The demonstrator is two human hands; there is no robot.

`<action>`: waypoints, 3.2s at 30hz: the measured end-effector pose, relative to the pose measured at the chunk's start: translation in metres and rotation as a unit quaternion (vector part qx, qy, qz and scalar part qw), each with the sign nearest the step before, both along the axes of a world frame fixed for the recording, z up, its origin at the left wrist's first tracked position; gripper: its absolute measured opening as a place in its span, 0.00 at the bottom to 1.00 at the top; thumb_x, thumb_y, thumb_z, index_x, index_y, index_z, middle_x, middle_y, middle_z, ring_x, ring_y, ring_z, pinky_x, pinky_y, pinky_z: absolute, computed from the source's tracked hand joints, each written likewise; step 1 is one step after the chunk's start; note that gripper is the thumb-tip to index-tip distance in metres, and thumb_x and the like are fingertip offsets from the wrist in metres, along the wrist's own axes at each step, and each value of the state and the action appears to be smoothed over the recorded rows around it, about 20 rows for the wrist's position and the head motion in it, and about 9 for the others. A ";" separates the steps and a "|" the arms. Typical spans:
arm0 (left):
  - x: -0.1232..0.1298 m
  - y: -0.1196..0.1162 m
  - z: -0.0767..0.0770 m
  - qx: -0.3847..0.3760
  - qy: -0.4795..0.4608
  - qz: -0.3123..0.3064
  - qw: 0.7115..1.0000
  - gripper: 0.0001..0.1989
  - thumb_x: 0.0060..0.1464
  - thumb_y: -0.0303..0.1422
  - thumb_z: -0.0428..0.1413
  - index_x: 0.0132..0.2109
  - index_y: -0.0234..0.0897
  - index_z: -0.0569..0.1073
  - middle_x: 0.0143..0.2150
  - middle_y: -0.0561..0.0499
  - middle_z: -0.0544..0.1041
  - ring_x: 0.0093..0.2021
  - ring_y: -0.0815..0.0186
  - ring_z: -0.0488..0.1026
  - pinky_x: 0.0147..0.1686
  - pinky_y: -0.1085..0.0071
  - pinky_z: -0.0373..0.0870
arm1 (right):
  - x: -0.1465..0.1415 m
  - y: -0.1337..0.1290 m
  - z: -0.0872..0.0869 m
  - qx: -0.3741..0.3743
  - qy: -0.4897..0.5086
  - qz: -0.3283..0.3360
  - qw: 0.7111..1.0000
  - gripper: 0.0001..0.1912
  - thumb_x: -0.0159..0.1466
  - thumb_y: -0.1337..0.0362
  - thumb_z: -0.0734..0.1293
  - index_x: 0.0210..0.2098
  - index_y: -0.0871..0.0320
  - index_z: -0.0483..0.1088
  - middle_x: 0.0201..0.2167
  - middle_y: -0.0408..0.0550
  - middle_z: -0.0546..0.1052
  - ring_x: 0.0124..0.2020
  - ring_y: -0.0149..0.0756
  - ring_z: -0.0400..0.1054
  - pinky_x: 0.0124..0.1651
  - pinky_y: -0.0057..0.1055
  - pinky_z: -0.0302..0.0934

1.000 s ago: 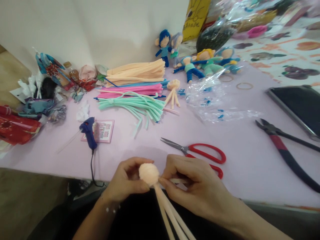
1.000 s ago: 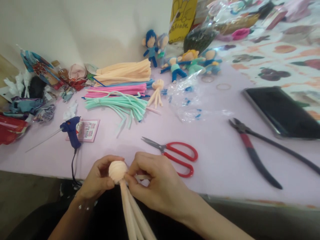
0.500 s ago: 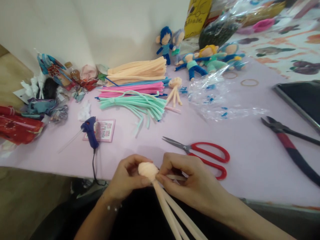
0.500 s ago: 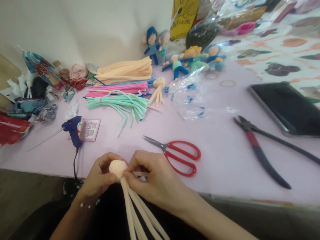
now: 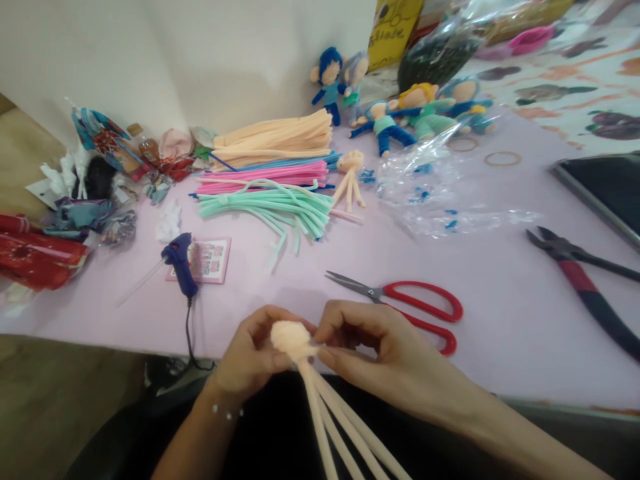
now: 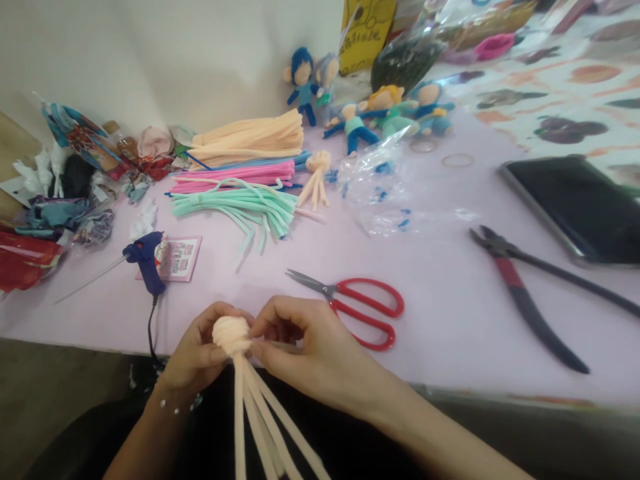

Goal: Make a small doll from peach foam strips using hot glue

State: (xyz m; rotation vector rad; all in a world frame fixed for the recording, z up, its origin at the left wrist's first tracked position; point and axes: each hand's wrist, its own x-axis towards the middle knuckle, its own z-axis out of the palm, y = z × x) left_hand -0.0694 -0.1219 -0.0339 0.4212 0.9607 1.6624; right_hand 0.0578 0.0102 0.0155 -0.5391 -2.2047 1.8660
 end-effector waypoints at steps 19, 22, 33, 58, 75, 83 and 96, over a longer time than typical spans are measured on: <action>0.000 0.001 -0.001 -0.029 0.055 0.016 0.998 0.20 0.31 0.29 0.72 0.37 0.38 0.80 0.31 0.52 0.78 0.31 0.69 0.73 0.32 0.74 0.70 | 0.000 0.000 -0.005 0.014 -0.007 -0.005 1.000 0.07 0.54 0.66 0.64 0.20 0.58 0.67 0.17 0.39 0.68 0.19 0.25 0.58 0.21 0.22 0.51; 0.000 0.002 -0.003 -0.019 0.062 0.025 0.998 0.20 0.31 0.28 0.72 0.37 0.39 0.81 0.31 0.51 0.78 0.31 0.68 0.73 0.32 0.74 0.70 | -0.001 -0.001 -0.004 -0.008 -0.016 0.002 1.000 0.07 0.54 0.65 0.63 0.21 0.58 0.69 0.18 0.40 0.70 0.20 0.26 0.60 0.21 0.23 0.53; -0.002 0.002 -0.001 0.016 0.161 0.043 0.986 0.20 0.34 0.25 0.70 0.39 0.43 0.82 0.34 0.52 0.71 0.32 0.71 0.69 0.30 0.77 0.65 | 0.001 -0.009 -0.008 -0.002 -0.031 0.010 0.999 0.08 0.55 0.66 0.61 0.21 0.58 0.68 0.17 0.38 0.64 0.19 0.25 0.54 0.19 0.23 0.46; 0.000 0.001 -0.002 -0.053 -0.082 0.069 0.993 0.24 0.27 0.33 0.74 0.37 0.36 0.77 0.36 0.50 0.80 0.29 0.70 0.75 0.31 0.76 0.72 | 0.019 0.020 0.002 0.341 0.115 -0.126 0.925 0.04 0.62 0.67 0.65 0.38 0.53 0.70 0.39 0.51 0.77 0.40 0.41 0.73 0.41 0.38 0.68; 0.008 -0.001 -0.008 -0.022 -0.005 0.112 0.993 0.23 0.33 0.33 0.72 0.37 0.39 0.72 0.42 0.47 0.80 0.35 0.62 0.75 0.32 0.68 0.71 | -0.005 -0.009 -0.045 0.405 0.282 -0.022 0.869 0.12 0.68 0.71 0.55 0.47 0.56 0.64 0.30 0.46 0.72 0.30 0.36 0.67 0.35 0.36 0.61; 0.011 -0.002 -0.005 -0.019 0.046 0.156 0.987 0.23 0.29 0.33 0.72 0.37 0.37 0.77 0.38 0.45 0.82 0.36 0.60 0.77 0.37 0.65 0.74 | 0.001 -0.006 -0.037 0.418 0.285 0.001 0.862 0.16 0.70 0.70 0.52 0.51 0.55 0.67 0.32 0.46 0.75 0.32 0.36 0.69 0.41 0.37 0.64; 0.021 0.004 -0.006 -0.042 0.016 0.237 0.971 0.17 0.28 0.32 0.73 0.31 0.38 0.81 0.31 0.51 0.80 0.33 0.65 0.75 0.36 0.69 0.73 | -0.002 -0.016 -0.020 0.511 0.259 -0.001 0.820 0.16 0.70 0.75 0.52 0.42 0.59 0.70 0.26 0.45 0.76 0.28 0.35 0.67 0.38 0.34 0.65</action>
